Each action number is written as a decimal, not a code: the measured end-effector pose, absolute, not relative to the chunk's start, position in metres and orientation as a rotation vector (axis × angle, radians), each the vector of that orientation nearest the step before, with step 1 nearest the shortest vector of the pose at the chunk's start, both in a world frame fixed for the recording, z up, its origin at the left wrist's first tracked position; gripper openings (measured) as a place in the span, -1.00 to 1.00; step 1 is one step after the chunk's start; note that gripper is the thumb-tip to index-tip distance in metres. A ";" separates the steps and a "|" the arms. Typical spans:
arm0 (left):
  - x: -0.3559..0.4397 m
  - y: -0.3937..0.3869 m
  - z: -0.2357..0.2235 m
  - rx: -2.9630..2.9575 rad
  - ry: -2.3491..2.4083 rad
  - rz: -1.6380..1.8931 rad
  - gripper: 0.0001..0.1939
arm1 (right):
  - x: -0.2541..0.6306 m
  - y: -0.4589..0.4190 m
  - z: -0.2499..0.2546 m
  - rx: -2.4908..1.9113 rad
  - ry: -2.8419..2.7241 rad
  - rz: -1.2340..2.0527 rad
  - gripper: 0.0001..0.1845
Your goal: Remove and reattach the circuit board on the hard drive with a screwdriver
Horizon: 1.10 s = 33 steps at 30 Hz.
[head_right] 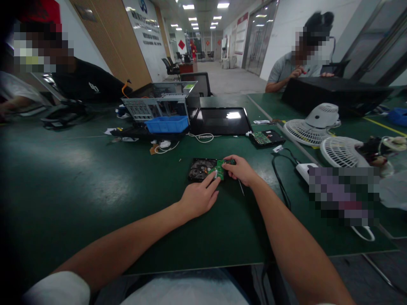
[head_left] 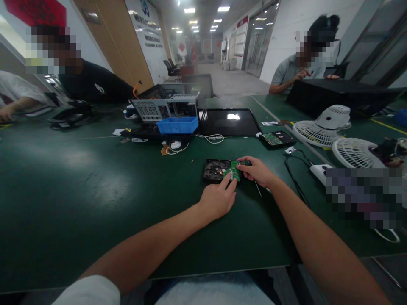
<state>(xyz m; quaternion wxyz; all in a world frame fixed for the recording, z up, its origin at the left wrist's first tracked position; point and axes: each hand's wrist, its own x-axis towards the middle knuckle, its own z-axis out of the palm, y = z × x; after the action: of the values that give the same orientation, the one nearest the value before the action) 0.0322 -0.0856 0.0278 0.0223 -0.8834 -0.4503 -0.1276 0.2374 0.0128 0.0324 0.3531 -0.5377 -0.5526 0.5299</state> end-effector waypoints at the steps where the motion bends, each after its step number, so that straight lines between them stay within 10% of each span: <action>1: 0.032 -0.086 0.028 -2.737 -1.396 -0.397 -0.44 | 0.237 0.013 0.032 -1.391 -1.430 1.371 -0.64; 33: 0.033 -0.088 0.027 -2.649 -1.460 -0.374 -0.44 | 0.230 0.008 0.038 -1.526 -1.537 1.237 -0.52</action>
<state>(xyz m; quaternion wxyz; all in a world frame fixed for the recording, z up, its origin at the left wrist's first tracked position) 0.0333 -0.0877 0.0274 0.0466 -0.8682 -0.4785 -0.1226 0.2301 0.0080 0.0379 0.3182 -0.5799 -0.5842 0.4703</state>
